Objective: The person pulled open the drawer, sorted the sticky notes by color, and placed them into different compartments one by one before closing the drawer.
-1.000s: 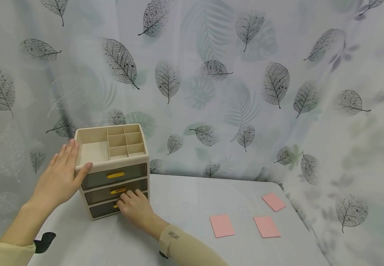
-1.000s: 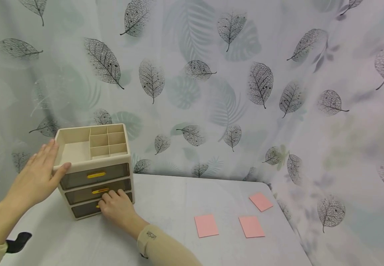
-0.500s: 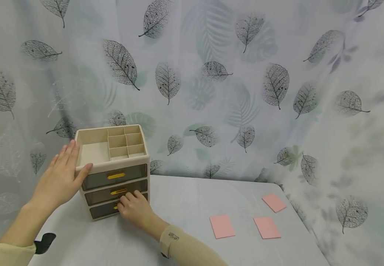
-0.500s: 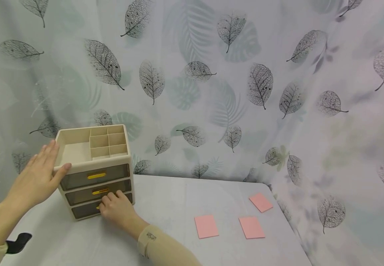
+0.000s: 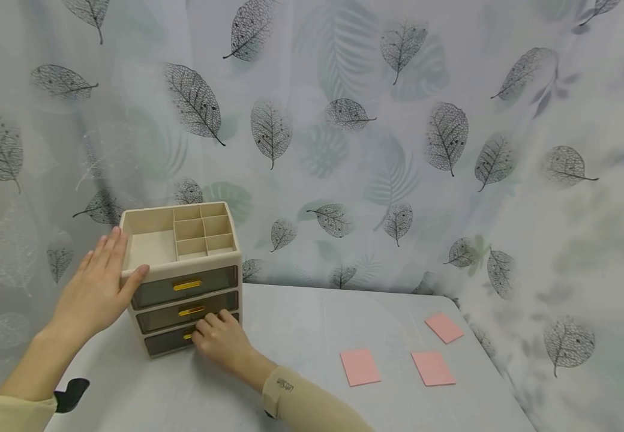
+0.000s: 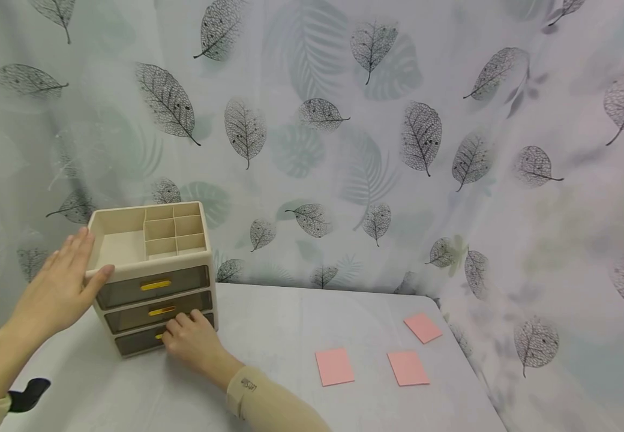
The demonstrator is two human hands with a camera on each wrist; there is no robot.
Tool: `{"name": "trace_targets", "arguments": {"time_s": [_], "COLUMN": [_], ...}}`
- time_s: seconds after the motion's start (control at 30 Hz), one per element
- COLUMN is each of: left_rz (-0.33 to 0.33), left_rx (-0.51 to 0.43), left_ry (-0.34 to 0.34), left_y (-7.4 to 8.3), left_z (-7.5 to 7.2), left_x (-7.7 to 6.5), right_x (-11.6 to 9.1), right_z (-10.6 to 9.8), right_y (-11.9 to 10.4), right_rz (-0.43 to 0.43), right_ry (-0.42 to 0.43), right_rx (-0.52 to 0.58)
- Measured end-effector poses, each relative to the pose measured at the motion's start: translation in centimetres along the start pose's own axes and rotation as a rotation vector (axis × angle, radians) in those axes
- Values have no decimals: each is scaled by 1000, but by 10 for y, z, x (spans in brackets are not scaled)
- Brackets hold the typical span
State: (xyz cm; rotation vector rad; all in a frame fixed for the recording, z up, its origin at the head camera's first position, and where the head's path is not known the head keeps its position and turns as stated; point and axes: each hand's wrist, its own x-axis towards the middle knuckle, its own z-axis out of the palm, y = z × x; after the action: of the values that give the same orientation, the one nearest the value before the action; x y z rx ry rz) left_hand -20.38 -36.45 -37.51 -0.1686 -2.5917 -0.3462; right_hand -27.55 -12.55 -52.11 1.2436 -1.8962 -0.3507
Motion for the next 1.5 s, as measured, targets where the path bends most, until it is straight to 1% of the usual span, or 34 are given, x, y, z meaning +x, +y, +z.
{"name": "trace_targets", "arguments": {"time_s": [0.23, 0.47, 0.6, 0.77, 1.07, 1.27, 1.4, 1.5], "left_rz": [-4, -2, -1, -8, -5, -9, -11, -12], "left_rx": [-2, -3, -4, -9, -16, -19, -19, -19], "left_ry": [1, -2, 2, -4, 3, -1, -6, -8], "left_y": [-1, -2, -2, -1, -2, -2, -1, 0], "left_z": [0, 0, 0, -1, 0, 1, 1, 0], "left_x": [0, -1, 0, -1, -1, -1, 0, -1], "right_x": [1, 3, 4, 3, 0, -4, -8, -11], "right_z": [7, 9, 9, 11, 6, 2, -2, -5], "right_y": [-1, 0, 1, 1, 2, 2, 3, 3], "right_rz": [46, 57, 70, 84, 68, 54, 27, 4], "right_ry": [50, 63, 81, 111, 147, 136, 173, 219], "right_rx": [43, 26, 59, 66, 59, 86, 67, 44]}}
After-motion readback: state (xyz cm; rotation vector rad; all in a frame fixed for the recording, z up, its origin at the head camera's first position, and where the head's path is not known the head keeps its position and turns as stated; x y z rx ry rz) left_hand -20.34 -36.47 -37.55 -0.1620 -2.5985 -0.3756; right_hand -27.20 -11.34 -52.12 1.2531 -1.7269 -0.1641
